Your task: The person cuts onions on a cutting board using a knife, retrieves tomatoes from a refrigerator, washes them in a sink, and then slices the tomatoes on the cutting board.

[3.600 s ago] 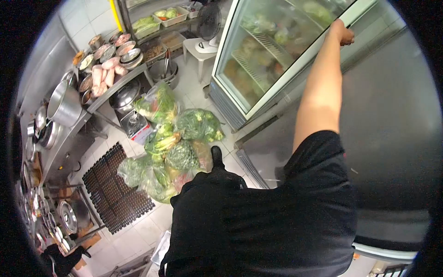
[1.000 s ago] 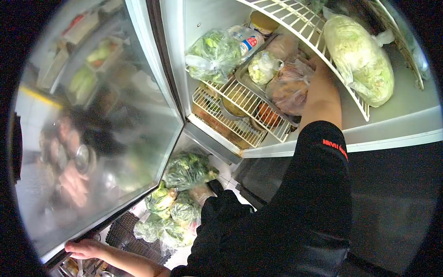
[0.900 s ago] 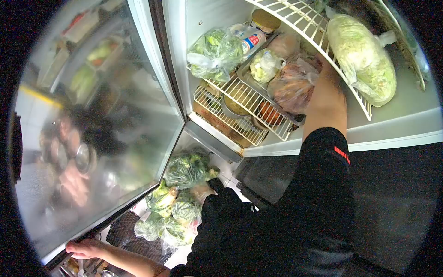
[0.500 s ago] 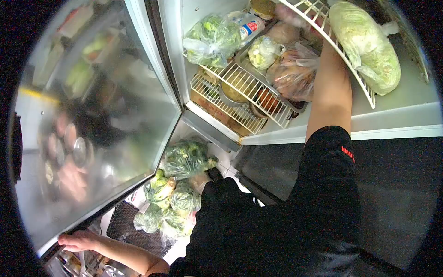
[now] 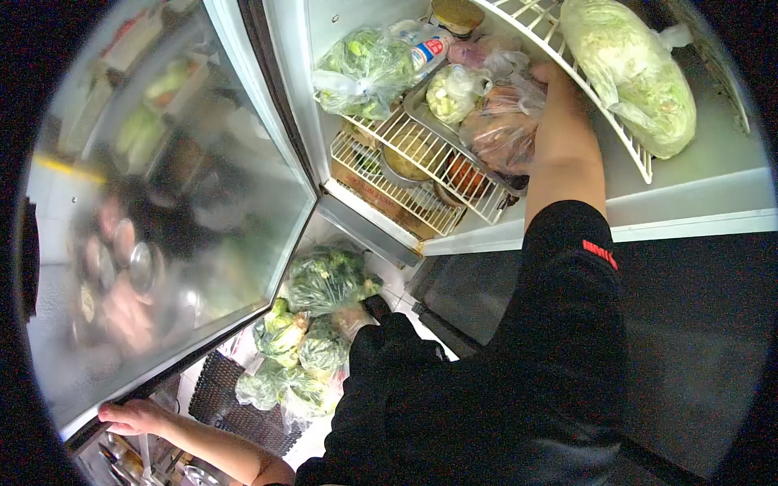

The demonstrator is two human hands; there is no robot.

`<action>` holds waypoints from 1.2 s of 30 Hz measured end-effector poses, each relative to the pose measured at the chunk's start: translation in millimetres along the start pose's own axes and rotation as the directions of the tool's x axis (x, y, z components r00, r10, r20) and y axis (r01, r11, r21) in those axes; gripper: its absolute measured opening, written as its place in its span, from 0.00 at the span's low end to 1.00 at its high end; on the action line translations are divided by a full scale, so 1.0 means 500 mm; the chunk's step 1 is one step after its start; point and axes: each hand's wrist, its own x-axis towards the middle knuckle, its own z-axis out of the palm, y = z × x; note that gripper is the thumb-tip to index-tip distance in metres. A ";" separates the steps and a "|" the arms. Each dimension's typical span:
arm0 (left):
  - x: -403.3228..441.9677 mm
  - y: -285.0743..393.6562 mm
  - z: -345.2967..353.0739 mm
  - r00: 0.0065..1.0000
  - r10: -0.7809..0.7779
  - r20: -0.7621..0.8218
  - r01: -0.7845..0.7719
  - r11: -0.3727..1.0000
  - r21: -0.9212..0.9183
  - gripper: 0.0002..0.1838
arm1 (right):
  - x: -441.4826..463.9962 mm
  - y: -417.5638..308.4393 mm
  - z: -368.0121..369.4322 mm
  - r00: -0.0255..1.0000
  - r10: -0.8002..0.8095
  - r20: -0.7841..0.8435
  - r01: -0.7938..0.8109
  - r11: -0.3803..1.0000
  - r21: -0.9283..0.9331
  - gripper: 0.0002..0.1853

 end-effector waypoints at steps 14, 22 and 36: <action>-0.009 0.019 0.000 0.999 -0.008 -0.040 0.008 1.000 0.001 0.30 | -0.019 0.093 0.015 0.979 0.166 0.121 -0.157 0.984 -0.080 0.22; -0.015 0.046 0.035 0.995 -0.039 -0.092 0.042 0.999 0.030 0.26 | -0.015 0.105 -0.011 0.973 0.167 0.161 -0.159 0.985 -0.059 0.23; -0.012 0.054 0.044 0.999 0.033 0.019 -0.033 0.999 -0.015 0.23 | -0.040 -0.055 -0.114 0.959 -0.022 0.284 -0.031 0.983 0.182 0.24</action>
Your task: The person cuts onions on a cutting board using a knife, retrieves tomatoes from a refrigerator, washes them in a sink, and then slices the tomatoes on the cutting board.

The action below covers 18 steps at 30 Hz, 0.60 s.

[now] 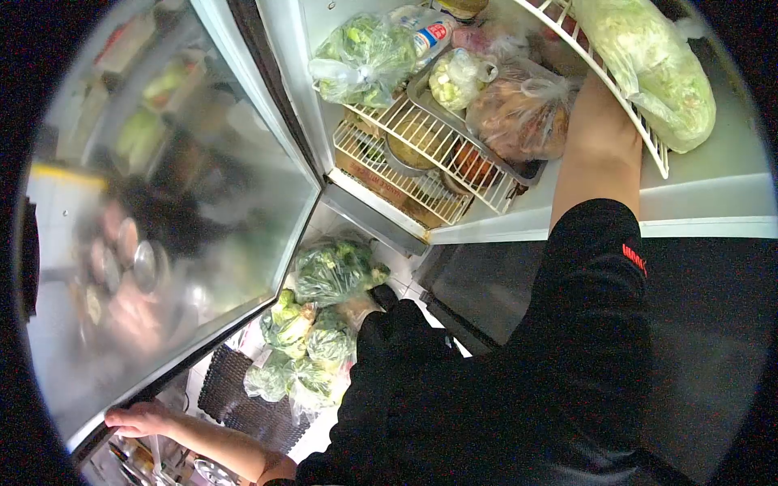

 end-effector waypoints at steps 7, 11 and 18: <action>0.003 -0.024 -0.013 1.000 -0.013 -0.016 0.013 1.000 -0.011 0.27 | 0.065 -0.062 0.100 0.985 0.018 0.172 -0.053 0.978 0.204 0.25; 0.013 -0.053 -0.041 0.999 -0.047 0.003 0.047 0.999 -0.019 0.26 | 0.022 -0.064 0.145 0.982 -0.123 0.145 0.069 0.941 0.331 0.28; 0.007 -0.008 0.011 0.995 -0.101 -0.010 0.101 0.994 -0.031 0.33 | -0.115 -0.078 0.138 0.923 -0.384 0.018 0.320 0.792 0.520 0.27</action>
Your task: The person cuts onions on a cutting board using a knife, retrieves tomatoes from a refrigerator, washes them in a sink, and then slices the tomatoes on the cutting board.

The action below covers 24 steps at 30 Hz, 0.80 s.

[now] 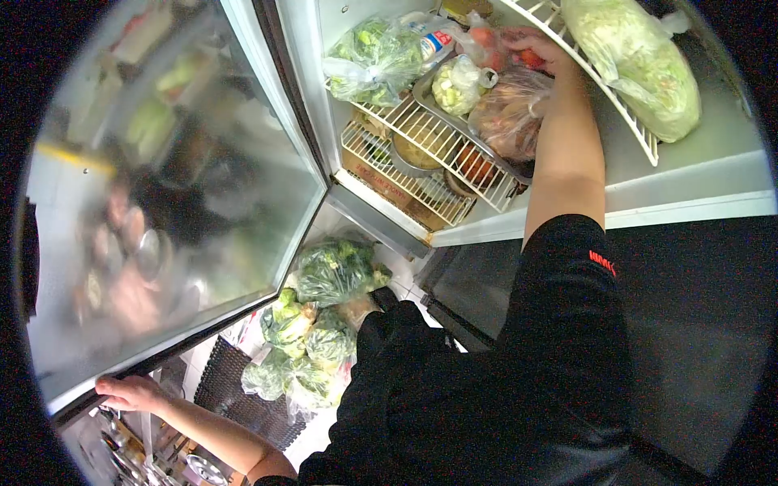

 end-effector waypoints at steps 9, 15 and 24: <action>0.028 -0.004 0.022 0.987 -0.069 0.146 0.078 0.995 -0.055 0.37 | -0.013 0.015 0.157 0.918 -0.237 -0.317 0.041 0.854 -0.518 0.28; 0.006 0.117 0.074 0.904 0.422 0.061 -0.417 0.845 0.335 0.24 | 0.005 0.017 0.121 0.862 0.144 -0.486 -0.135 0.989 0.052 0.31; -0.365 0.196 0.281 0.417 -0.149 0.897 0.537 0.837 -0.110 0.27 | -0.216 -0.159 0.375 0.915 -0.382 -0.130 0.367 0.653 0.662 0.17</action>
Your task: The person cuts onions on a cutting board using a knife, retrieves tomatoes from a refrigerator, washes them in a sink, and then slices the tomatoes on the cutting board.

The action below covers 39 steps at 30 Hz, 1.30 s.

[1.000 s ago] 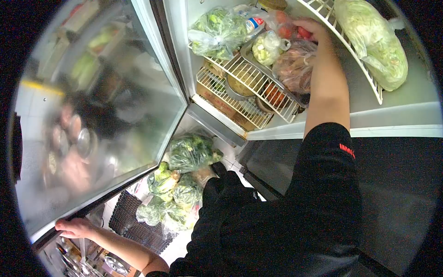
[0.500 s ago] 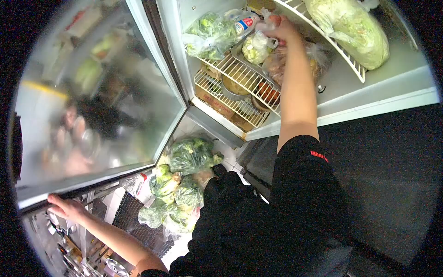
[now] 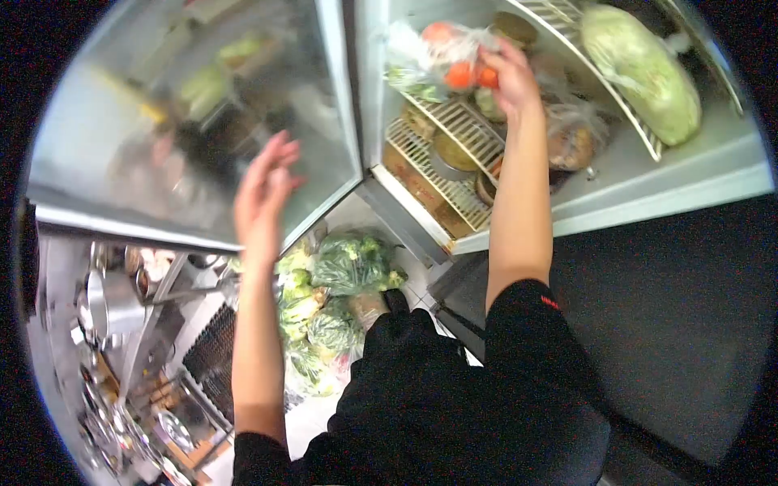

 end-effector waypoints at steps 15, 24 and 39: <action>0.004 -0.112 -0.105 0.849 -0.223 0.479 0.525 0.260 -0.810 0.31 | -0.321 0.034 0.439 0.922 0.224 0.316 -0.220 0.974 -0.048 0.21; -0.025 -0.124 -0.085 0.829 -0.084 0.553 0.555 0.254 -0.792 0.32 | -0.333 -0.023 0.380 0.782 -0.418 0.462 0.496 0.867 -0.055 0.10; -0.041 -0.055 -0.041 0.898 -0.196 0.394 0.437 0.517 -0.736 0.32 | -0.364 0.028 0.397 0.899 0.145 0.413 0.097 0.854 -0.512 0.18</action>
